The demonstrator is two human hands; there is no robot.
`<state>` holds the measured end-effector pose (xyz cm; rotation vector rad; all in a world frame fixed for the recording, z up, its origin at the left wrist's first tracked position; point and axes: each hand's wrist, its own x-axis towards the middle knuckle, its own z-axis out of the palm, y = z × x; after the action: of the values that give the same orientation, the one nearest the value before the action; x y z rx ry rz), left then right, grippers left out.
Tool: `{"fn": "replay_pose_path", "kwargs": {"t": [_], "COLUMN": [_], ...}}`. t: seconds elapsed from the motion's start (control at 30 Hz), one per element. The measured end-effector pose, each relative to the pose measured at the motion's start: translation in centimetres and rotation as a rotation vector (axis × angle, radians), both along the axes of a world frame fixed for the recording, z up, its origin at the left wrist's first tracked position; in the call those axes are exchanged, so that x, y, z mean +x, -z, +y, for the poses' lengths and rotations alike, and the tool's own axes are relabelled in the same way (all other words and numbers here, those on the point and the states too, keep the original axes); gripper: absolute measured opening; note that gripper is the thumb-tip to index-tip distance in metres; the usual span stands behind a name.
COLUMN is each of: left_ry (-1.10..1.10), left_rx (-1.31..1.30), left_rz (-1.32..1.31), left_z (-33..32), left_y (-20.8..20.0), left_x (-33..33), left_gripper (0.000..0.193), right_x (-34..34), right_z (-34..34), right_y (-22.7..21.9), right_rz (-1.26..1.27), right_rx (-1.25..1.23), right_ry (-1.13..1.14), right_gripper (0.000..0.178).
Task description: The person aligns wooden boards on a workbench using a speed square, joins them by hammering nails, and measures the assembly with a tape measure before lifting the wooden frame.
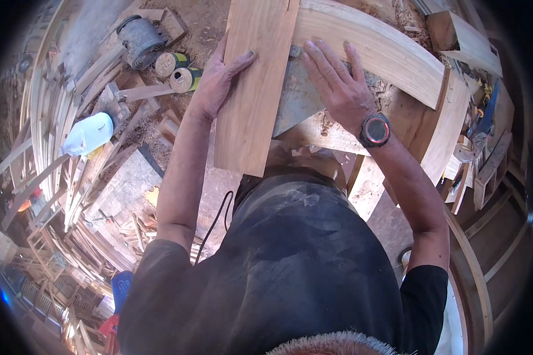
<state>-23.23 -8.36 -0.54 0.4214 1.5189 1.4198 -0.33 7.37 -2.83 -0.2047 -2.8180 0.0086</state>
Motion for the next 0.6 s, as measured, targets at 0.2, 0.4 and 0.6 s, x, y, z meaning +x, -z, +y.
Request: {"fn": "replay_pose_path", "kwargs": {"t": [0.2,0.4,0.6], "left_ry": [0.021,0.018,0.019], "left_rx": [-0.020,-0.031,-0.060], "left_rz": [-0.004,-0.040,0.000], "left_z": [-0.49,-0.50,-0.24], "left_y": [-0.15,-0.15,-0.18], "left_x": [-0.13,-0.11,-0.26], "left_gripper": [0.080,0.077,0.077], "right_x": [0.16,0.02,0.04], "right_z": [-0.23,-0.34,-0.18], "right_y": [0.12,0.37,-0.02], "right_rz": [-0.008,0.031,0.002], "right_rx": [0.002,-0.004,-0.028], "right_ry": [-0.001,-0.030,-0.007], "right_gripper": [0.059,0.057,0.063]}}
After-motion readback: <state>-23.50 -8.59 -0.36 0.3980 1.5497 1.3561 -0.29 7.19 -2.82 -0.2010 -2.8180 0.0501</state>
